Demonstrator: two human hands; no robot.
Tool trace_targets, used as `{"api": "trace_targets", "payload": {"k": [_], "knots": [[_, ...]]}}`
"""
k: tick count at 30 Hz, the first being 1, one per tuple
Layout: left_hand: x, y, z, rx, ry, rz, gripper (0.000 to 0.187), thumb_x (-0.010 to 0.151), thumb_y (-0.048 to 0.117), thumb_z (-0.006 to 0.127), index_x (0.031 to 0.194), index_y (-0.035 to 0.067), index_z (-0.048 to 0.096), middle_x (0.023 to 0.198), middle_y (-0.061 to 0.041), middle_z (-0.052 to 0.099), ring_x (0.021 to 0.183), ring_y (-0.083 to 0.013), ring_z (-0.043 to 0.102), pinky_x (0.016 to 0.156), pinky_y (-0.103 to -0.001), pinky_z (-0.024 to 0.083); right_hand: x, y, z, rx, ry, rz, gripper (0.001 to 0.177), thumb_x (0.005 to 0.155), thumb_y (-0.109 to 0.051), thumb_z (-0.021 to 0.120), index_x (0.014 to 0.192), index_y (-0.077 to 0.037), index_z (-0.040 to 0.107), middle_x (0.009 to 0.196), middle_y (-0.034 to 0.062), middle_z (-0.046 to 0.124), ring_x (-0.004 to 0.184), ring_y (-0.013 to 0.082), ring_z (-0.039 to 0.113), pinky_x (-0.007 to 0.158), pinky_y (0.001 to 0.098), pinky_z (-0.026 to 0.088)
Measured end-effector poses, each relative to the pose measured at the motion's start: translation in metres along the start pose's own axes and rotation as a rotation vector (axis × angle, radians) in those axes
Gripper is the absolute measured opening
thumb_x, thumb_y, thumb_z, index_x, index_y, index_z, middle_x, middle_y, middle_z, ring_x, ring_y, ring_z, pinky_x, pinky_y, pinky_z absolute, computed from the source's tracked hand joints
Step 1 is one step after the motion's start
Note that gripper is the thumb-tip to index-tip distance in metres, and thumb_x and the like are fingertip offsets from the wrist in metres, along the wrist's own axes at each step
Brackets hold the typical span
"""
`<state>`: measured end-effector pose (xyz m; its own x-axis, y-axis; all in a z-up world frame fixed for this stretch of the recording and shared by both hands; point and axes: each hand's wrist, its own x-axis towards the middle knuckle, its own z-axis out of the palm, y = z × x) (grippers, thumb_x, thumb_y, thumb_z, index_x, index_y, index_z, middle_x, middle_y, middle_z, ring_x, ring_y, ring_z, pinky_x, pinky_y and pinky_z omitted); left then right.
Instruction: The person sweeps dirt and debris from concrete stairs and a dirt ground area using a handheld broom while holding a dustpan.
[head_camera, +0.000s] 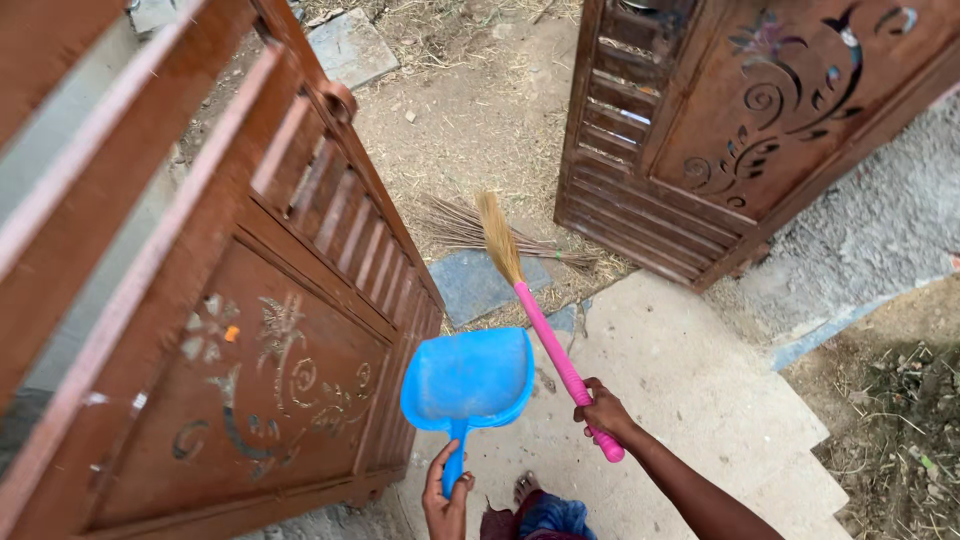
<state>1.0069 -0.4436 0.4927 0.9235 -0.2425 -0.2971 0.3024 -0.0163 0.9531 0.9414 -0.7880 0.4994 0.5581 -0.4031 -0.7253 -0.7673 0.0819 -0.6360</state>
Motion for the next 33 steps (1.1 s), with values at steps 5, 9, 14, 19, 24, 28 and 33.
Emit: {"api": "trace_targets", "payload": {"k": [5, 9, 14, 19, 24, 28, 33], "knots": [[0.006, 0.053, -0.003, 0.036, 0.045, -0.074, 0.056, 0.084, -0.008, 0.051, 0.139, 0.003, 0.058, 0.125, -0.020, 0.067, 0.091, -0.0174, 0.067, 0.082, -0.035, 0.059, -0.001, -0.010, 0.014, 0.122, -0.099, -0.010, 0.068, 0.076, -0.003, 0.072, 0.139, -0.007, 0.047, 0.083, 0.0154, 0.064, 0.051, 0.0213, 0.061, 0.040, 0.0390, 0.050], [0.007, 0.075, 0.007, 0.024, 0.056, -0.119, 0.054, 0.086, -0.003, 0.052, 0.140, 0.004, 0.058, 0.124, -0.021, 0.068, 0.089, -0.0188, 0.067, 0.081, -0.037, 0.059, 0.002, -0.004, 0.016, 0.131, -0.165, -0.005, 0.076, 0.074, 0.001, 0.070, 0.146, -0.005, 0.046, 0.080, 0.0178, 0.071, 0.047, 0.0229, 0.063, 0.041, 0.0382, 0.052], [0.023, 0.078, 0.015, 0.021, 0.038, -0.104, 0.055, 0.086, -0.004, 0.054, 0.140, 0.005, 0.059, 0.122, -0.021, 0.068, 0.089, -0.0195, 0.067, 0.081, -0.038, 0.058, 0.026, -0.029, 0.009, 0.038, -0.230, -0.103, 0.085, 0.070, 0.005, 0.070, 0.151, 0.002, 0.043, 0.081, 0.0268, 0.075, 0.050, 0.0242, 0.068, 0.046, 0.0350, 0.056], [0.046, 0.069, 0.029, -0.006, 0.059, -0.083, 0.054, 0.087, -0.006, 0.052, 0.140, 0.005, 0.058, 0.123, -0.020, 0.068, 0.093, -0.0192, 0.068, 0.085, -0.036, 0.059, 0.065, -0.059, 0.008, -0.098, -0.136, -0.088, 0.082, 0.069, 0.002, 0.074, 0.147, -0.009, 0.052, 0.091, 0.0203, 0.077, 0.051, 0.0277, 0.068, 0.048, 0.0383, 0.057], [0.085, 0.051, 0.060, 0.032, 0.174, 0.004, 0.053, 0.085, -0.008, 0.050, 0.136, 0.003, 0.061, 0.128, -0.016, 0.066, 0.106, -0.0145, 0.068, 0.089, -0.032, 0.057, 0.134, -0.111, -0.013, -0.182, -0.192, -0.099, 0.073, 0.070, 0.000, 0.075, 0.140, -0.006, 0.057, 0.091, 0.0203, 0.078, 0.055, 0.0266, 0.070, 0.050, 0.0388, 0.059], [0.122, 0.056, 0.104, -0.107, 0.269, -0.090, 0.055, 0.084, -0.009, 0.051, 0.137, 0.002, 0.064, 0.114, -0.021, 0.072, 0.081, -0.0201, 0.069, 0.076, -0.034, 0.058, 0.209, -0.151, -0.040, -0.327, -0.253, -0.079, 0.064, 0.071, -0.003, 0.076, 0.134, -0.003, 0.063, 0.091, 0.0204, 0.079, 0.058, 0.0255, 0.073, 0.052, 0.0394, 0.060], [0.159, 0.070, 0.151, -0.154, 0.304, -0.019, 0.057, 0.083, -0.012, 0.053, 0.138, 0.000, 0.064, 0.115, -0.021, 0.071, 0.080, -0.0169, 0.062, 0.074, -0.031, 0.053, 0.308, -0.175, -0.082, -0.385, -0.211, -0.102, 0.050, 0.073, -0.001, 0.080, 0.121, 0.002, 0.071, 0.083, 0.0145, 0.076, 0.059, 0.0232, 0.072, 0.052, 0.0365, 0.059]]}}
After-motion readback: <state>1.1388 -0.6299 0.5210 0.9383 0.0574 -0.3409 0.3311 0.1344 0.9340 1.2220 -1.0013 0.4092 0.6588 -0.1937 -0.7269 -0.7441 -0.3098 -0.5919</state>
